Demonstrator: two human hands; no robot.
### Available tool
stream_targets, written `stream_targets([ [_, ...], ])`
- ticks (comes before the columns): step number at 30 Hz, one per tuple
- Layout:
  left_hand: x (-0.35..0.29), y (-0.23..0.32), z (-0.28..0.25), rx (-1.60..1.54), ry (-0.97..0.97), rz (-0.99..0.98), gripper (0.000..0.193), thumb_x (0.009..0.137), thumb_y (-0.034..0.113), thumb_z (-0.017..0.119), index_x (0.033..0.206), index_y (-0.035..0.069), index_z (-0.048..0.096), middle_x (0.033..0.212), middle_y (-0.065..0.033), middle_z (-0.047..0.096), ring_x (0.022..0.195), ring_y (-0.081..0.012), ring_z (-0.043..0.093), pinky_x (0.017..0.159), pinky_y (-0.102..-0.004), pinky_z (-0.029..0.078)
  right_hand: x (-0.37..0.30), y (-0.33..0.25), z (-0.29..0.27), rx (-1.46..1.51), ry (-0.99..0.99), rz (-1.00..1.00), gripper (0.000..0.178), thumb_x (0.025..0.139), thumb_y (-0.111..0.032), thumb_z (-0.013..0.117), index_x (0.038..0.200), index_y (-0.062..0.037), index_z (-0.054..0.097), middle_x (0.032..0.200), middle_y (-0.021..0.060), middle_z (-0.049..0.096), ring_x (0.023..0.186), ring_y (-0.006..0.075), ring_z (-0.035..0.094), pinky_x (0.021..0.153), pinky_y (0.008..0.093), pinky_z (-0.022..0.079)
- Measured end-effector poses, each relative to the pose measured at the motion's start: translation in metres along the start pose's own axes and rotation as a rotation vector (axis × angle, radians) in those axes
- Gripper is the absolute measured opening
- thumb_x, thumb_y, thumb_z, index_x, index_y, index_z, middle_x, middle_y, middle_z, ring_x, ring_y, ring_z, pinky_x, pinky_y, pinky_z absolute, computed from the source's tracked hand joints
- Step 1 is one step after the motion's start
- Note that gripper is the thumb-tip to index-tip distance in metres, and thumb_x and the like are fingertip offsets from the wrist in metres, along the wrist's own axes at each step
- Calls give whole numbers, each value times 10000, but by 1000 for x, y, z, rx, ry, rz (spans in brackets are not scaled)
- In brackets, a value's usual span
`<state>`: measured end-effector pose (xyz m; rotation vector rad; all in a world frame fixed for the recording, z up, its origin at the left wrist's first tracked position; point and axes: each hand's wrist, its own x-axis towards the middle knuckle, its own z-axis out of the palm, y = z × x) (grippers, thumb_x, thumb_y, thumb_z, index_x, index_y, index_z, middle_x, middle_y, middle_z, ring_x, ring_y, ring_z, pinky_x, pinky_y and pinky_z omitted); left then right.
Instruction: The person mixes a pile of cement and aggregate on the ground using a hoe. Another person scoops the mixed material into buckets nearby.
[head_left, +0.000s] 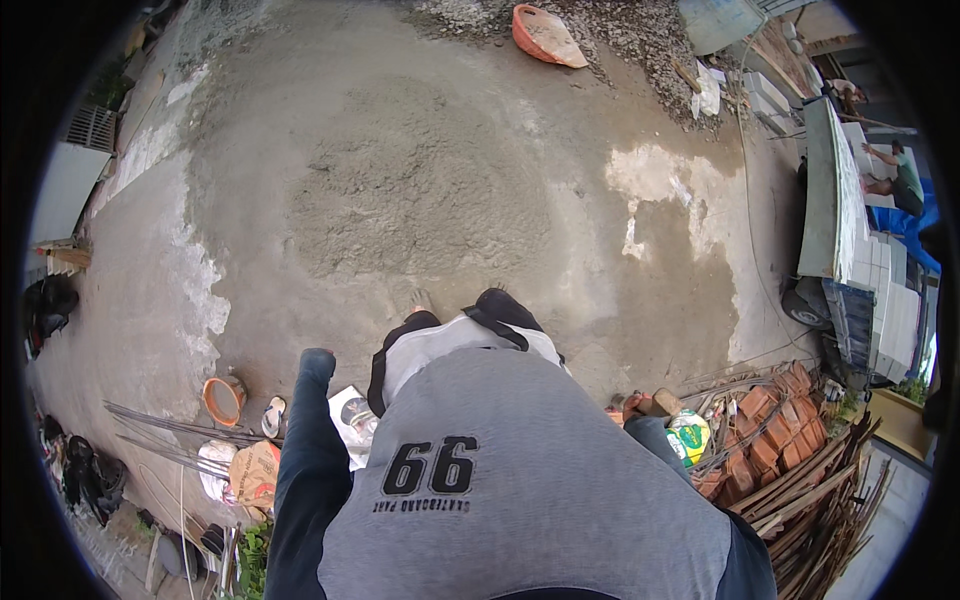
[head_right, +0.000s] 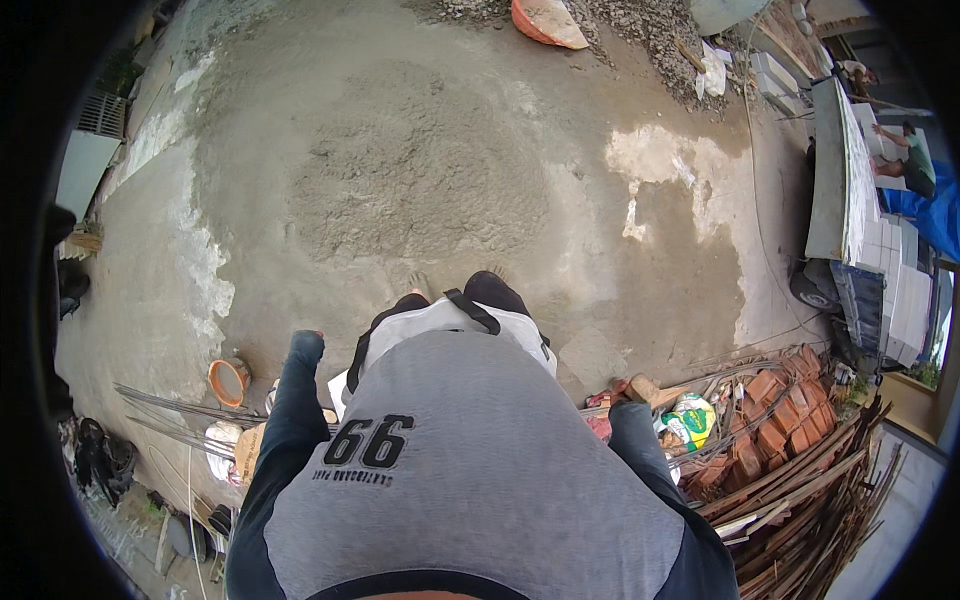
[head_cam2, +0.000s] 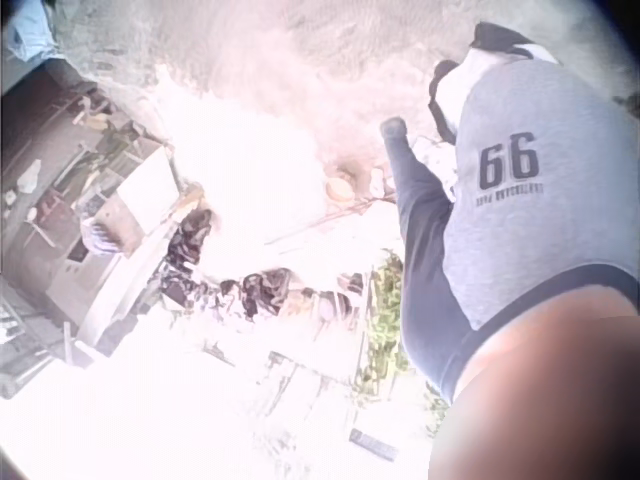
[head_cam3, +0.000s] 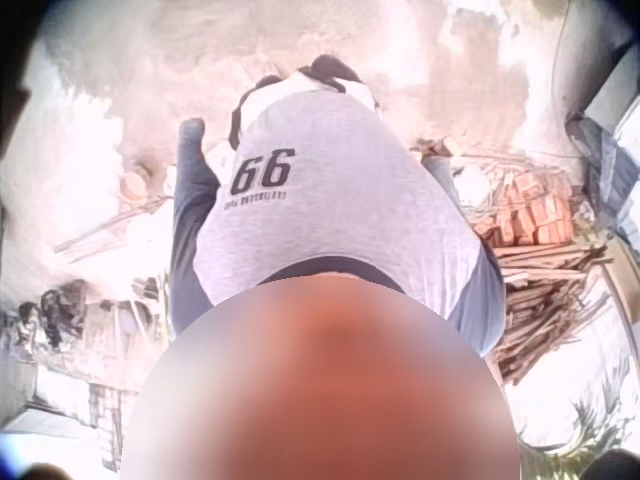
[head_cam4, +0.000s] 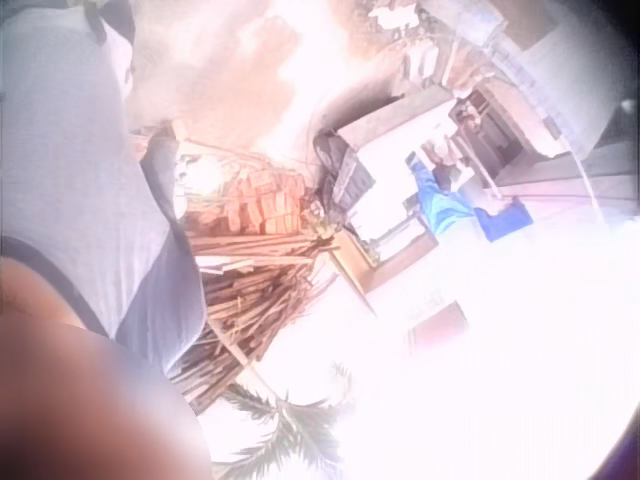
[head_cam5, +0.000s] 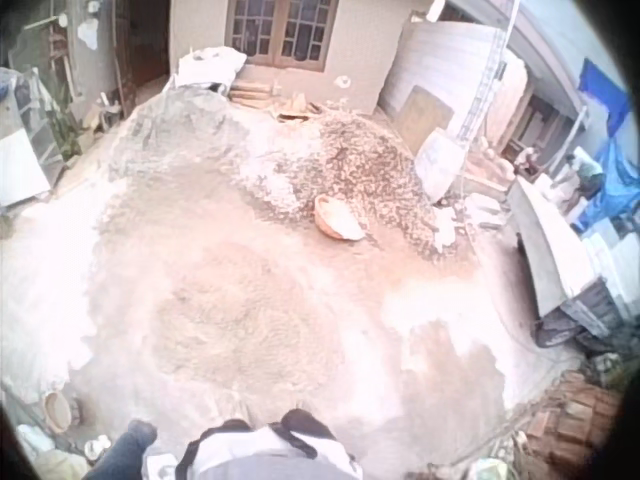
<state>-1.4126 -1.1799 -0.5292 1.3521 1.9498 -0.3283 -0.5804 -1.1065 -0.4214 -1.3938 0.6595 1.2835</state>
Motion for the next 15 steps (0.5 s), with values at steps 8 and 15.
stream_targets([
  [8,40,-9,-94,790,-326,327,111,738,161,647,760,71,708,786,-121,701,743,-259,683,661,-389,526,-12,69,-2,212,-125,119,96,816,-158,519,860,-81,482,697,79,555,541,241,561,485,348,509],
  [15,23,352,-170,-127,-160,596,456,745,181,764,1145,62,581,871,-24,608,746,-148,595,691,-296,485,44,46,4,168,-119,123,146,786,-174,550,724,-69,468,630,71,531,542,217,543,504,314,500],
])
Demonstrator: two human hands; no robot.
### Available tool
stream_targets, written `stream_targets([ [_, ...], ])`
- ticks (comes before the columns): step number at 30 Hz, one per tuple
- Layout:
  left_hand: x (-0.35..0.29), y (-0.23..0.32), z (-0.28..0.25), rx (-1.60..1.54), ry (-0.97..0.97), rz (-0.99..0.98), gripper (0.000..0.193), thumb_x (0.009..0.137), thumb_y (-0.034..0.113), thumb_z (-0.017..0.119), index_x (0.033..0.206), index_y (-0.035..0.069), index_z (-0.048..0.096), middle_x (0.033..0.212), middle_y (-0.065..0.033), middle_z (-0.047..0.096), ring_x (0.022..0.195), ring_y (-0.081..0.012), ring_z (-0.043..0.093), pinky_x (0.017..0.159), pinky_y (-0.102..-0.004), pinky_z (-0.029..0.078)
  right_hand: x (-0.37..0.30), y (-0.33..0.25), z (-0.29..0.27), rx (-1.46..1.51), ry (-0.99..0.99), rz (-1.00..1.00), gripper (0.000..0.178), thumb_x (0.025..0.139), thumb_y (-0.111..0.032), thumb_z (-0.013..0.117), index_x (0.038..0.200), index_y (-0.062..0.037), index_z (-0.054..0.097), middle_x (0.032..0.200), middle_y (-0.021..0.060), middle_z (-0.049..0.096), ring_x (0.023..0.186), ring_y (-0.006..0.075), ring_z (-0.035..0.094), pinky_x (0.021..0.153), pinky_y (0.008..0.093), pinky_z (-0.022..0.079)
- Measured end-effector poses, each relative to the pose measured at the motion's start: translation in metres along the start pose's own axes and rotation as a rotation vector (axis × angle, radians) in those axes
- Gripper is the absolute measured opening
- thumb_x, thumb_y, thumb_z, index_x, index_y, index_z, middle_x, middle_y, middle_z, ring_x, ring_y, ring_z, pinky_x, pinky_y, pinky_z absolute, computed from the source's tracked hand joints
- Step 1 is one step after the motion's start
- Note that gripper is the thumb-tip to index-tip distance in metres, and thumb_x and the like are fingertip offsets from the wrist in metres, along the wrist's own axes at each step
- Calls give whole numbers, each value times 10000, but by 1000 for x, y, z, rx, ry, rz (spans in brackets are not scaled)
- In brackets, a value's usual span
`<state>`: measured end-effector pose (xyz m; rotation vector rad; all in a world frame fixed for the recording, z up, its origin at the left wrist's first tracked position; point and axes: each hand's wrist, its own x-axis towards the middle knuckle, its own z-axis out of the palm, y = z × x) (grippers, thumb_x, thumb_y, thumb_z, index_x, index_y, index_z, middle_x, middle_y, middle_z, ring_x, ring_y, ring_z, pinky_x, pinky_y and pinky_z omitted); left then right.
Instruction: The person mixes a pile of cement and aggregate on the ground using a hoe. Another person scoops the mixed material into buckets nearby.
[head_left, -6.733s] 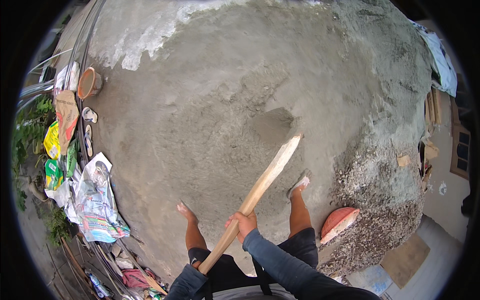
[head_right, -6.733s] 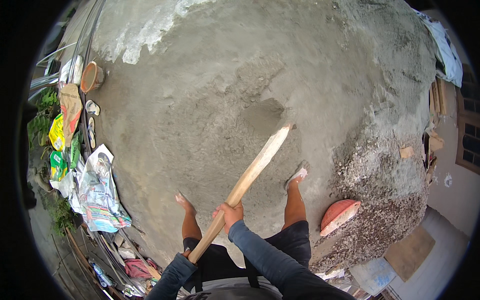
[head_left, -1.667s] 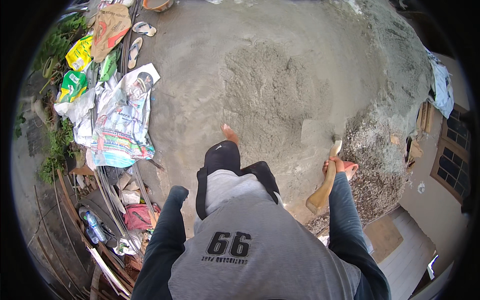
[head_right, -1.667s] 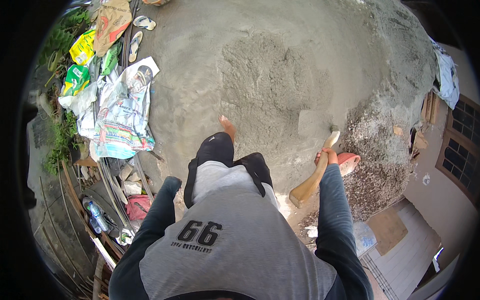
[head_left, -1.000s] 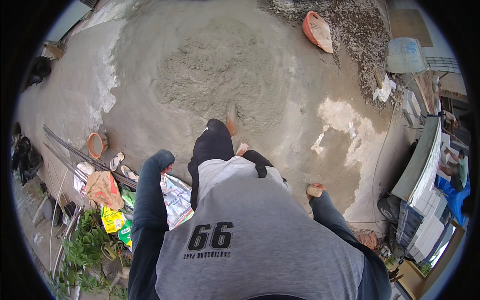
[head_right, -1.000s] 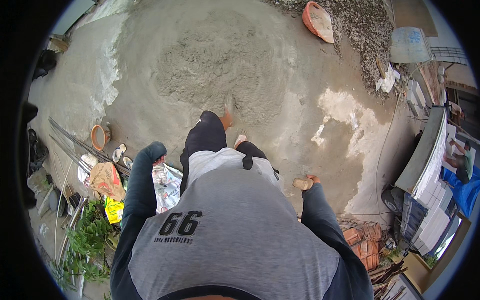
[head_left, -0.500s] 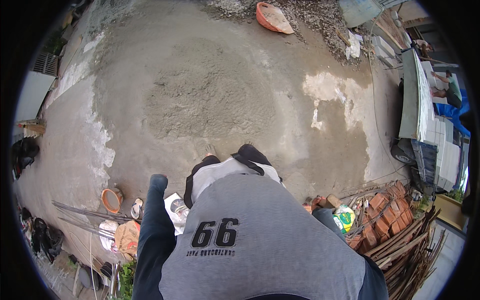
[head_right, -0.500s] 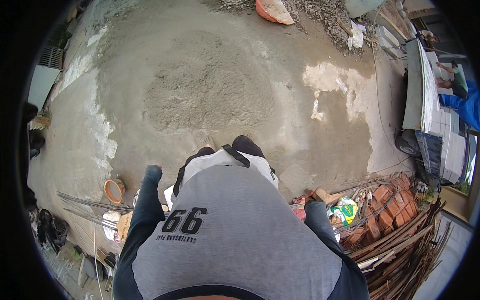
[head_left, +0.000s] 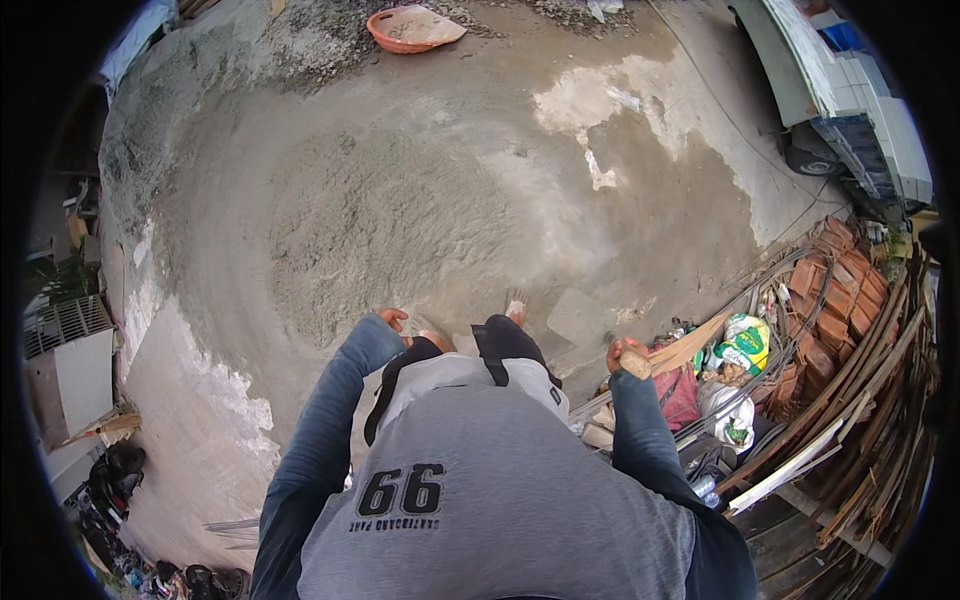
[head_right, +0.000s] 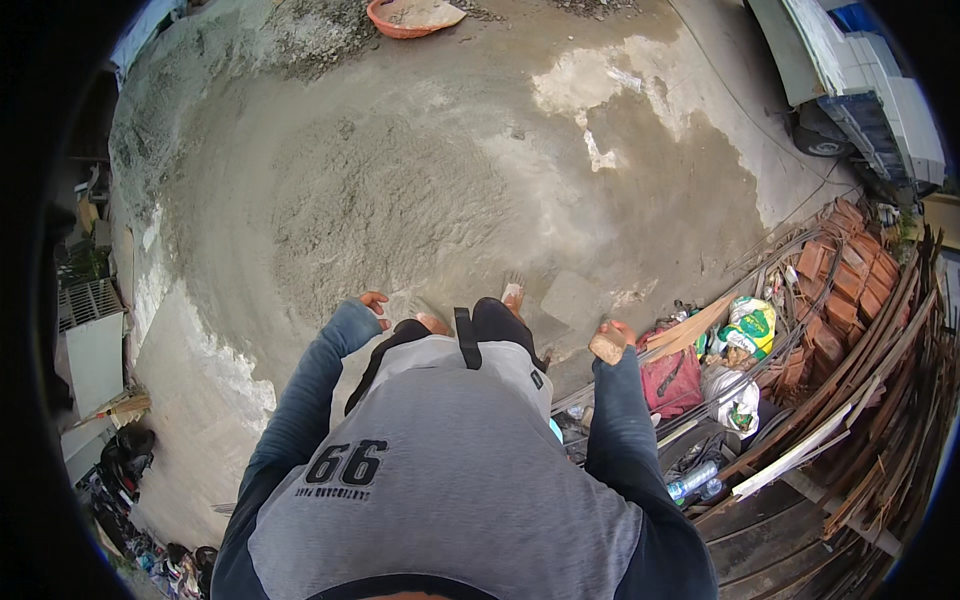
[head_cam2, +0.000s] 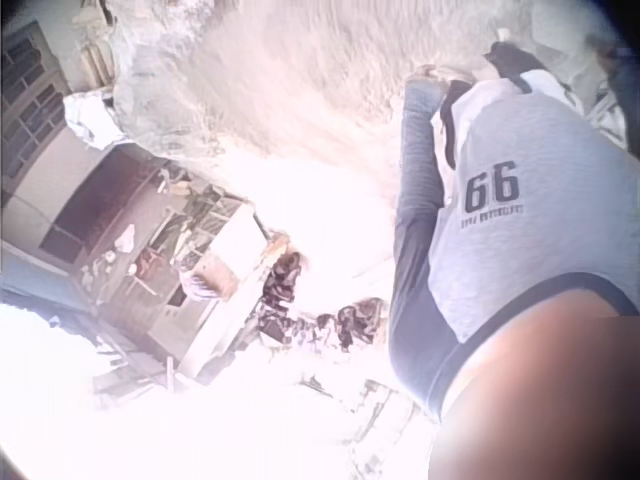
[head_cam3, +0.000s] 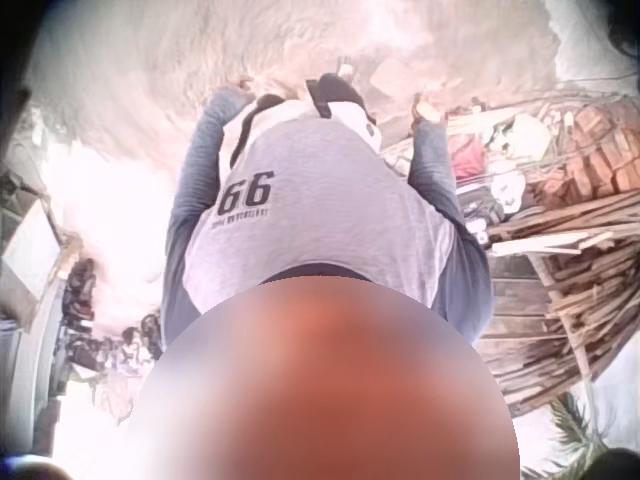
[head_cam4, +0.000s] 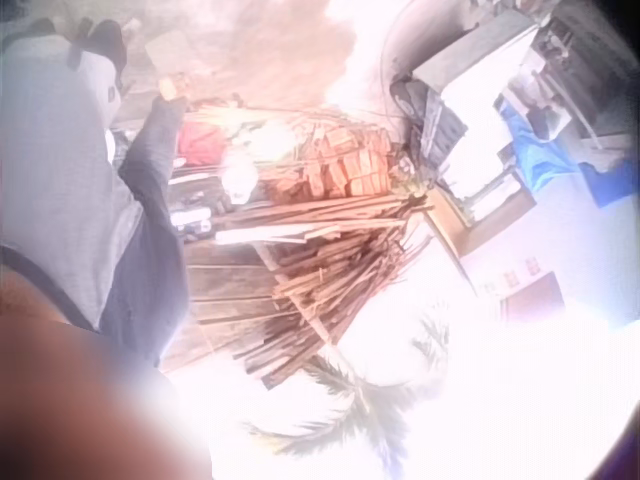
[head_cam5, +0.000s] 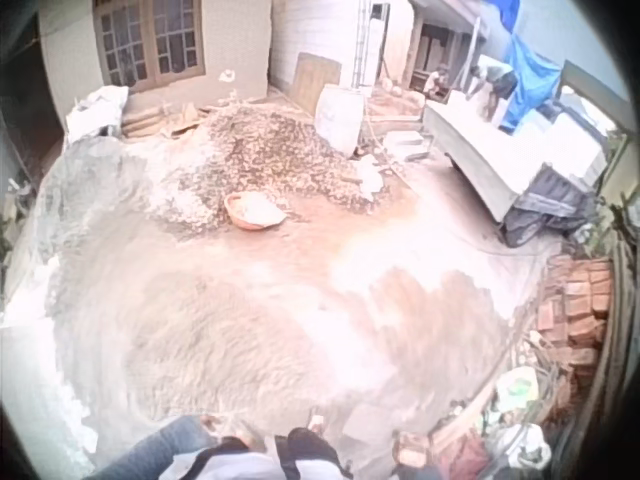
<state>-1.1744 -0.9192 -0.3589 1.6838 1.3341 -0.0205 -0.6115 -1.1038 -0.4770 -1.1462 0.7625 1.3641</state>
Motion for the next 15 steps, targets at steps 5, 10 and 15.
stream_targets([
  [5,106,226,80,-269,-554,297,873,683,306,832,1405,106,383,1285,-108,507,1217,-246,479,1023,-402,405,68,-49,20,-66,131,179,206,700,-250,569,724,-80,454,624,67,494,501,209,434,484,333,413],
  [10,194,308,202,-815,-443,333,976,657,140,857,1442,135,278,1448,-128,362,1343,-247,371,1081,-403,347,153,-93,60,-118,251,9,206,720,-230,582,794,-63,487,664,93,537,546,260,506,527,396,448],
  [15,282,298,277,-1160,-33,248,568,721,-62,750,1181,97,457,1368,-124,466,1269,-187,437,1053,-345,367,247,-133,88,-280,403,-150,200,734,-155,583,878,-43,502,718,123,546,604,289,536,571,419,459],
])
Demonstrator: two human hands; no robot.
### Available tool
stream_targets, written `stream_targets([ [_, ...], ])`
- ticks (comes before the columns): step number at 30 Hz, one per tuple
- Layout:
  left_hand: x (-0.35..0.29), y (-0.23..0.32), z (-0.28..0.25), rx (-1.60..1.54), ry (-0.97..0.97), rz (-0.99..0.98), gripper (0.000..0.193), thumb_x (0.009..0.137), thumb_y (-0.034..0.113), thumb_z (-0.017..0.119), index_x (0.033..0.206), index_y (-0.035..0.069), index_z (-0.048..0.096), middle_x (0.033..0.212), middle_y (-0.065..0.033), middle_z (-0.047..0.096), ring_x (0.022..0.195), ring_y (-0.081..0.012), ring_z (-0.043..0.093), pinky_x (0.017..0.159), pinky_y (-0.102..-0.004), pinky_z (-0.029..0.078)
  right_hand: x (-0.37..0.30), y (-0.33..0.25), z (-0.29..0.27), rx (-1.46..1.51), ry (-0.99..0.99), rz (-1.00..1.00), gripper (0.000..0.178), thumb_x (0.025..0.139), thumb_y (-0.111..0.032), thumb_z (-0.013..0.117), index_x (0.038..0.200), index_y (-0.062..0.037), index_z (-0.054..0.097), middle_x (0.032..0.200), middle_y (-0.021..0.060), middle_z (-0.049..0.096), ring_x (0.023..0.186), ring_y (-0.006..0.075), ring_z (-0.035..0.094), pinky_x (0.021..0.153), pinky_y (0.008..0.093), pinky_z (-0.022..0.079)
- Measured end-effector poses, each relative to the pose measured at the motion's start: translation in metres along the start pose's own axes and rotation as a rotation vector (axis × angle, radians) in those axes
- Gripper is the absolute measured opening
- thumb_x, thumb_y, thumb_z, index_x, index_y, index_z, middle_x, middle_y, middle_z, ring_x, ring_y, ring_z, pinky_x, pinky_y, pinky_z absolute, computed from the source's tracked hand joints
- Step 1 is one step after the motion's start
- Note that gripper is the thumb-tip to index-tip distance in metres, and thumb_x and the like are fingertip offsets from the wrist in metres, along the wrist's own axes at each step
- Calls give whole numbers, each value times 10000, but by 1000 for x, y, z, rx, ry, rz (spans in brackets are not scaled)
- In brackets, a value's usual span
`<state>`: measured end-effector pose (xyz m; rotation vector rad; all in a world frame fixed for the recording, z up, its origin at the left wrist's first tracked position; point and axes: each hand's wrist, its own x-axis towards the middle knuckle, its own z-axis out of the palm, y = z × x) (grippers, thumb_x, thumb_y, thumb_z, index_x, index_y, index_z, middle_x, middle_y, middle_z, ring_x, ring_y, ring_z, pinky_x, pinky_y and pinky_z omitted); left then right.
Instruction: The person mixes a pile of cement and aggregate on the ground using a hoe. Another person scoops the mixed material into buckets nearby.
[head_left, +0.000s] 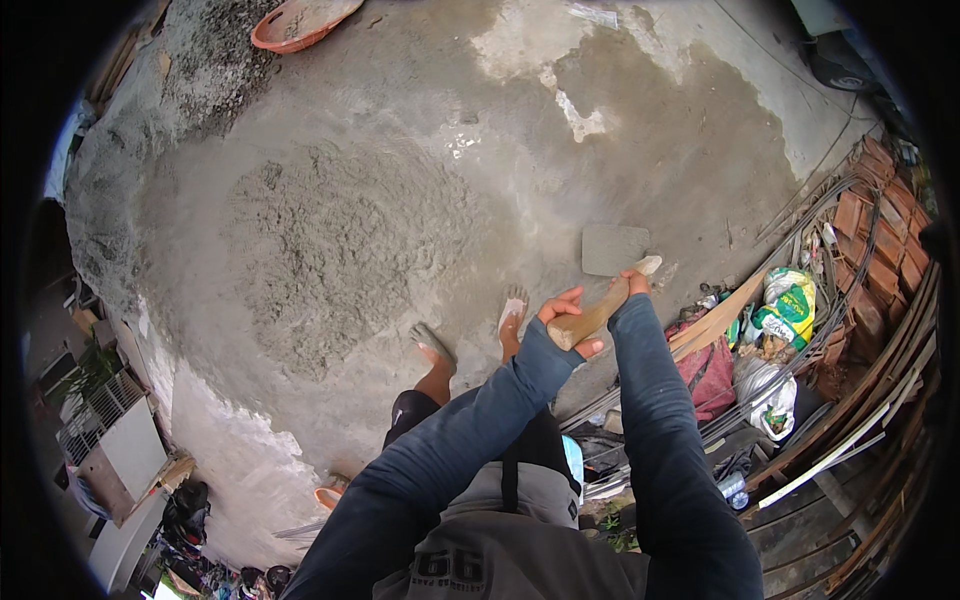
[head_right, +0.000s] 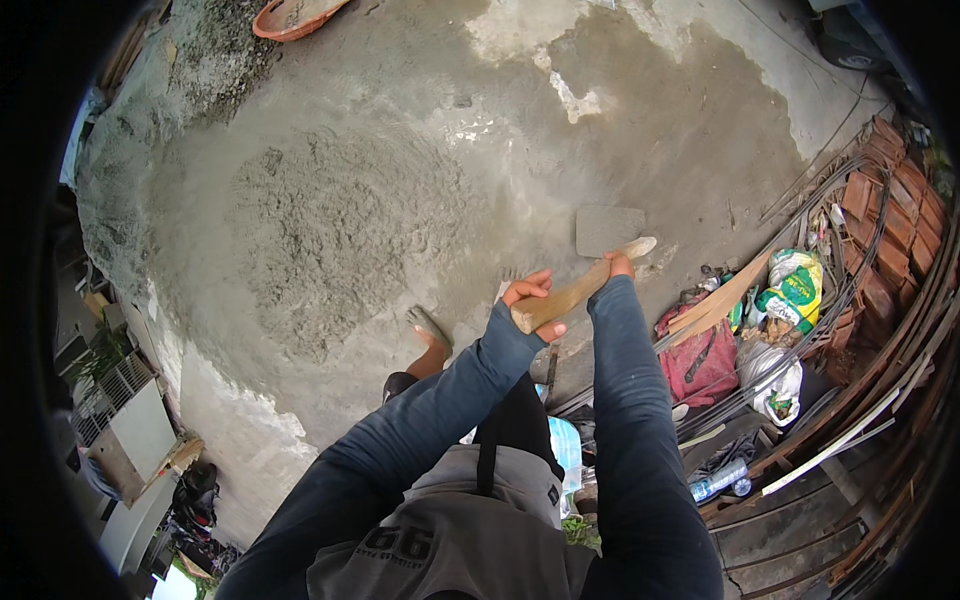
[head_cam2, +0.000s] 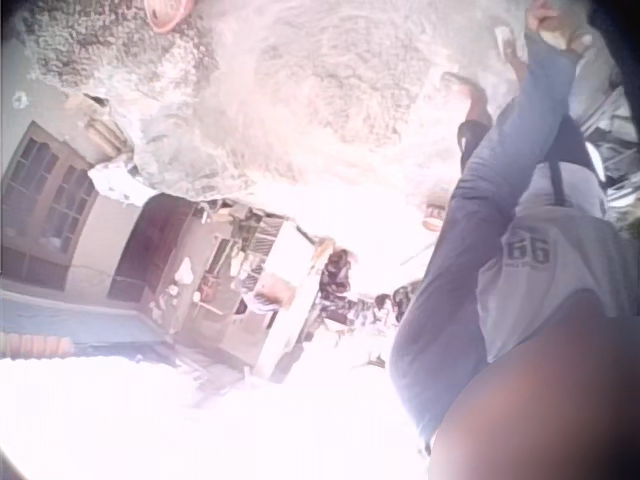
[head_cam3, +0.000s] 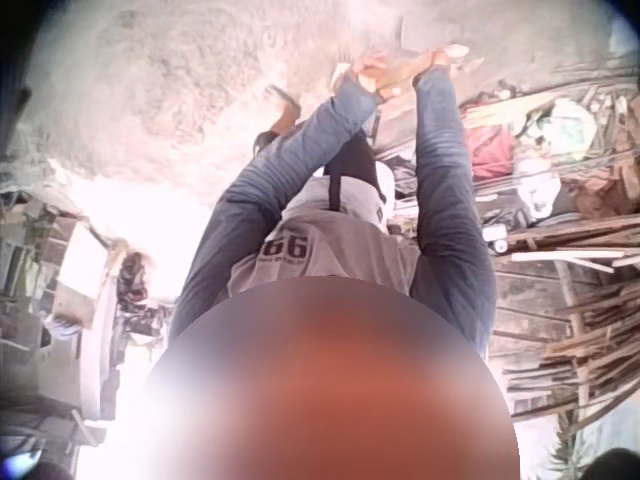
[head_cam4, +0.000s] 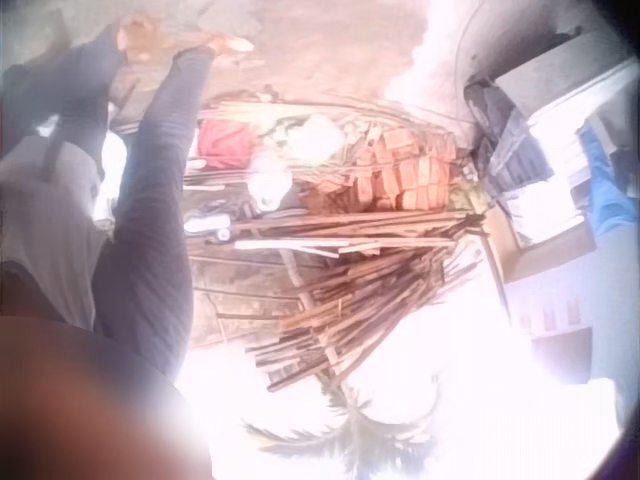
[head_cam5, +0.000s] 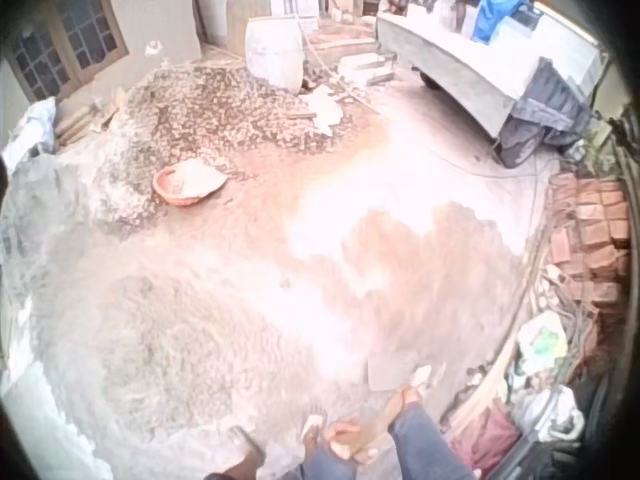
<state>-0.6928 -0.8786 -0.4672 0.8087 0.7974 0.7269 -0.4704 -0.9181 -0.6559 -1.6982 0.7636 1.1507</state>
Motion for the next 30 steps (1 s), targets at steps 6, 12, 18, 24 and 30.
stream_targets([
  [6,68,-51,-38,-44,-22,37,430,728,-148,611,1068,77,473,1239,-136,567,1279,-272,469,1031,-358,401,87,-17,37,-40,-11,-70,301,752,-122,583,1018,-23,485,826,142,544,681,310,561,629,456,492],
  [12,61,-29,-107,-248,123,11,429,733,-184,564,1045,94,467,1196,-117,577,1317,-290,440,1038,-383,402,65,17,100,-98,95,-77,365,758,-122,584,1085,-20,459,892,147,537,717,315,569,667,476,508],
  [18,28,28,-209,-159,145,93,427,715,-160,601,1020,100,454,1087,-102,600,1220,-289,517,1044,-452,411,-15,110,183,30,62,88,439,767,-122,579,1168,-24,430,988,154,516,817,318,578,739,494,522],
  [24,-122,215,-336,184,256,254,406,707,32,716,988,121,436,1009,-70,599,1157,-303,548,1030,-475,399,-220,288,313,89,-255,385,398,811,-172,589,1150,-46,423,981,133,470,824,283,515,739,463,511],
  [30,-241,315,-392,279,301,414,498,703,101,816,1029,114,440,1068,-87,614,1272,-337,487,1076,-499,363,-373,372,393,-133,-332,375,544,791,-104,613,1249,-100,320,1004,131,476,832,272,541,659,481,555],
])
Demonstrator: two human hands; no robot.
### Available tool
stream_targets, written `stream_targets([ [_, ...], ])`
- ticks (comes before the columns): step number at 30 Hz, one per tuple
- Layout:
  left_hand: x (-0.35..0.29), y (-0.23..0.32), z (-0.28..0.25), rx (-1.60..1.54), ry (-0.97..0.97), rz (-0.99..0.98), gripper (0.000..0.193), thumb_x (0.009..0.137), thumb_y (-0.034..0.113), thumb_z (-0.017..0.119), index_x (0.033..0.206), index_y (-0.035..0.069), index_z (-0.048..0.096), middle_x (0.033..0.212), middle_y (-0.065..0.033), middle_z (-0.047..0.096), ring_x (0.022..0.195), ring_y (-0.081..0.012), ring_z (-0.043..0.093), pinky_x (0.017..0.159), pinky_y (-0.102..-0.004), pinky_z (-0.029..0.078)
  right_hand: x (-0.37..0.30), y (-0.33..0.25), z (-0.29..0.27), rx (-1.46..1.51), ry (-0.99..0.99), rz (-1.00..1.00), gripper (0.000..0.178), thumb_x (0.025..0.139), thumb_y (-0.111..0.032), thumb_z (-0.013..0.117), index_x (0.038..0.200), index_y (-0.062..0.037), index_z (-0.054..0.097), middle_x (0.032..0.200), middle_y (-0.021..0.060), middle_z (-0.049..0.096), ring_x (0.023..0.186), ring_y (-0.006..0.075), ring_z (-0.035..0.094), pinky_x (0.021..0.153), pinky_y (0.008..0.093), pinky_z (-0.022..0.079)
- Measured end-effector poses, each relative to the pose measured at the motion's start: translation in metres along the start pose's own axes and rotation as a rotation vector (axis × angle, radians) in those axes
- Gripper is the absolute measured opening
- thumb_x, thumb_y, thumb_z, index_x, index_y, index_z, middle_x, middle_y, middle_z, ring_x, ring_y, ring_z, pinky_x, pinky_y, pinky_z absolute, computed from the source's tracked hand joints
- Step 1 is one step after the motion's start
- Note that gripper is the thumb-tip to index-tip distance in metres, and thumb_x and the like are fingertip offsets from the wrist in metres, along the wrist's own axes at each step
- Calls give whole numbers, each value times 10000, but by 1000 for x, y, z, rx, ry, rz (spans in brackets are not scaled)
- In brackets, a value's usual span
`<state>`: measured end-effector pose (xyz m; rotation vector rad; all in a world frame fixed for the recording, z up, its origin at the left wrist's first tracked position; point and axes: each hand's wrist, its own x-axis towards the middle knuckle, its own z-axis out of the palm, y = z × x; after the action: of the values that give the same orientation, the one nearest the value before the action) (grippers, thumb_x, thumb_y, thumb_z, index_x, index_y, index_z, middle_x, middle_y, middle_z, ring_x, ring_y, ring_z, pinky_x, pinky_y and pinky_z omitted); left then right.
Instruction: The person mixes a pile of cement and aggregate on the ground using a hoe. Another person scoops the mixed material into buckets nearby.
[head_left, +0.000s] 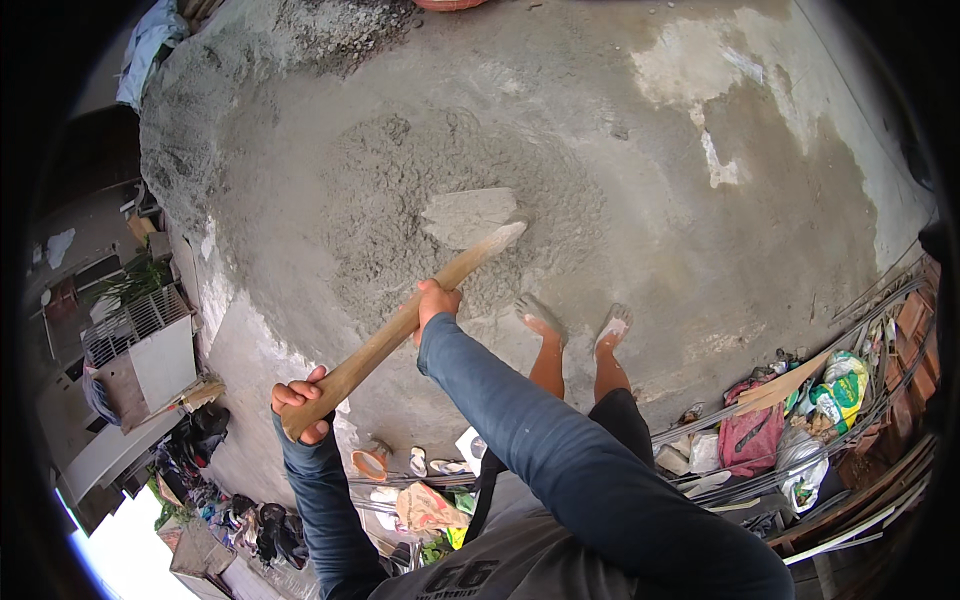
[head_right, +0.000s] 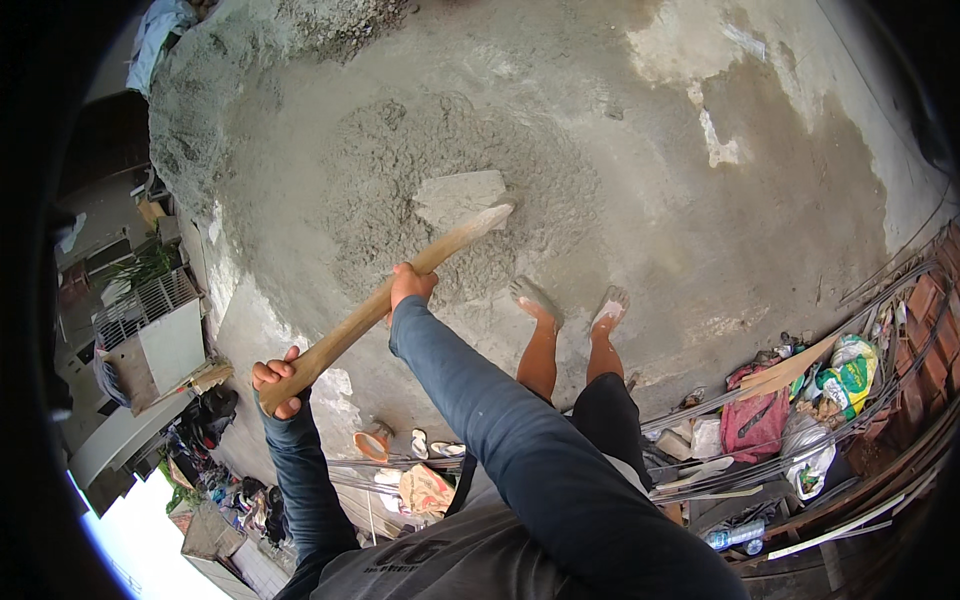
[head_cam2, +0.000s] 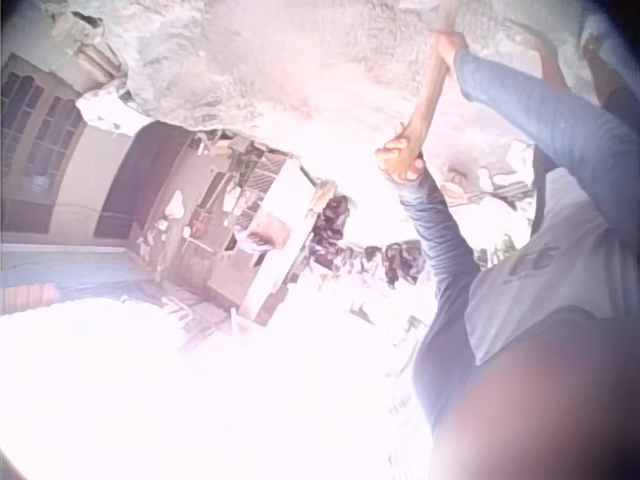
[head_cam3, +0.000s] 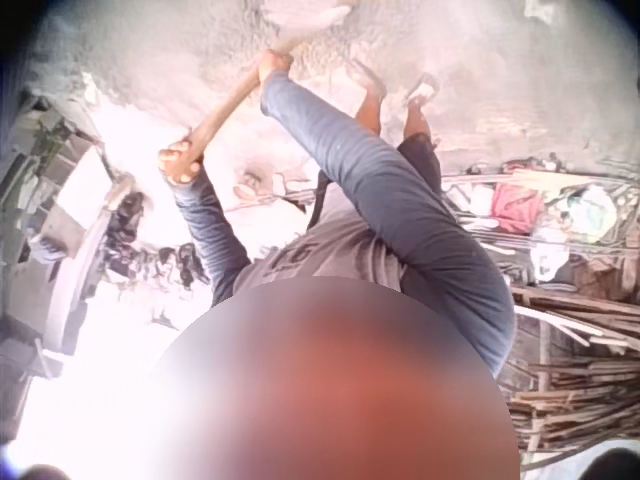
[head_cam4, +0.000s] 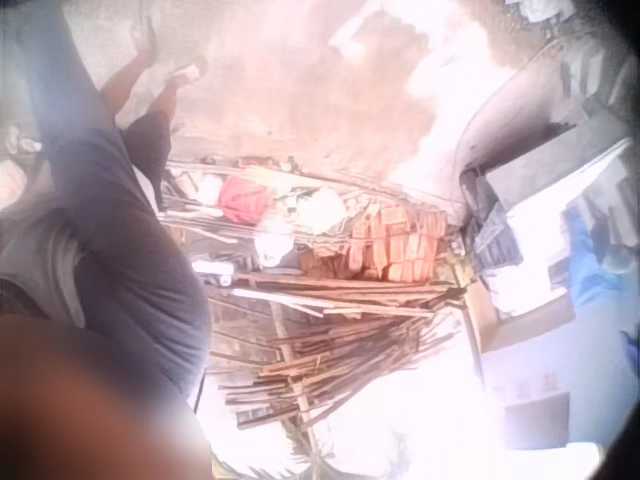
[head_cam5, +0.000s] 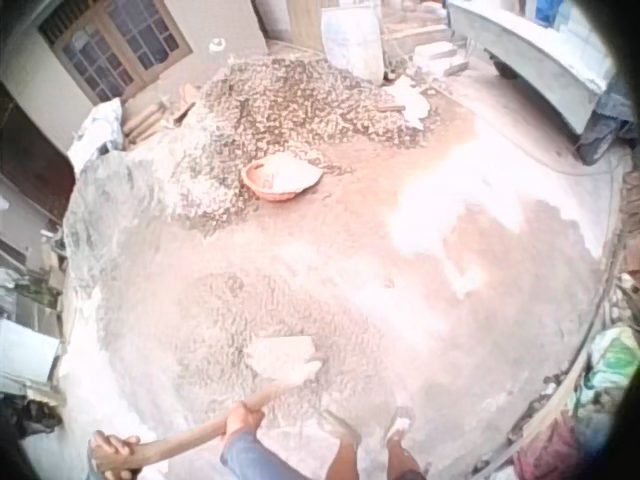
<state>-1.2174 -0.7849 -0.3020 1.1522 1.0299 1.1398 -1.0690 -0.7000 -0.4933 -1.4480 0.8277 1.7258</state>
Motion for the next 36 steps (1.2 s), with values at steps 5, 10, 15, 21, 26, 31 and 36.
stream_targets([
  [5,-5,-80,52,-60,11,-18,455,706,61,785,1014,119,456,1057,-87,624,1233,-335,513,1084,-501,347,30,-74,-80,65,0,-113,447,804,-122,604,1181,-42,378,916,147,506,754,298,551,685,479,546],
  [10,1,-176,206,-346,-19,-238,439,693,-84,675,1017,117,457,1096,-92,599,1263,-341,483,1064,-466,357,77,-209,-238,83,224,-328,284,777,-119,607,1012,-36,473,805,115,513,663,269,535,611,427,512],
  [15,15,-263,354,-537,-188,-369,429,716,-186,581,1017,90,452,1157,-110,580,1320,-283,431,1060,-375,365,107,-350,-408,81,390,-471,362,780,-109,589,1097,-8,447,849,154,528,706,320,577,638,466,528],
  [21,39,-322,426,-534,-254,-534,457,698,-196,609,1017,93,457,1191,-114,574,1302,-258,454,1073,-374,371,153,-423,-493,-49,447,-443,382,770,-122,576,1103,-15,422,826,148,530,690,332,573,636,486,517],
  [26,42,-321,377,-484,-195,-434,442,703,-179,612,1023,81,452,1143,-108,591,1266,-244,478,1067,-357,367,174,-380,-451,-19,379,-364,405,766,-129,585,1121,-20,423,851,137,517,717,317,574,657,471,516],
  [31,53,-284,243,-369,-137,-307,502,671,-209,612,1019,118,459,1062,-93,603,1185,-289,539,1004,-414,447,163,-260,-310,128,353,-317,477,790,-161,583,1215,-26,414,1029,140,495,863,326,577,747,489,514],
  [36,25,-105,42,-106,-38,-143,429,692,4,717,998,130,445,1017,-68,607,1146,-280,558,1026,-466,417,77,-56,-112,219,9,21,491,824,-127,604,1250,-85,362,1060,122,455,938,290,537,754,513,550],
])
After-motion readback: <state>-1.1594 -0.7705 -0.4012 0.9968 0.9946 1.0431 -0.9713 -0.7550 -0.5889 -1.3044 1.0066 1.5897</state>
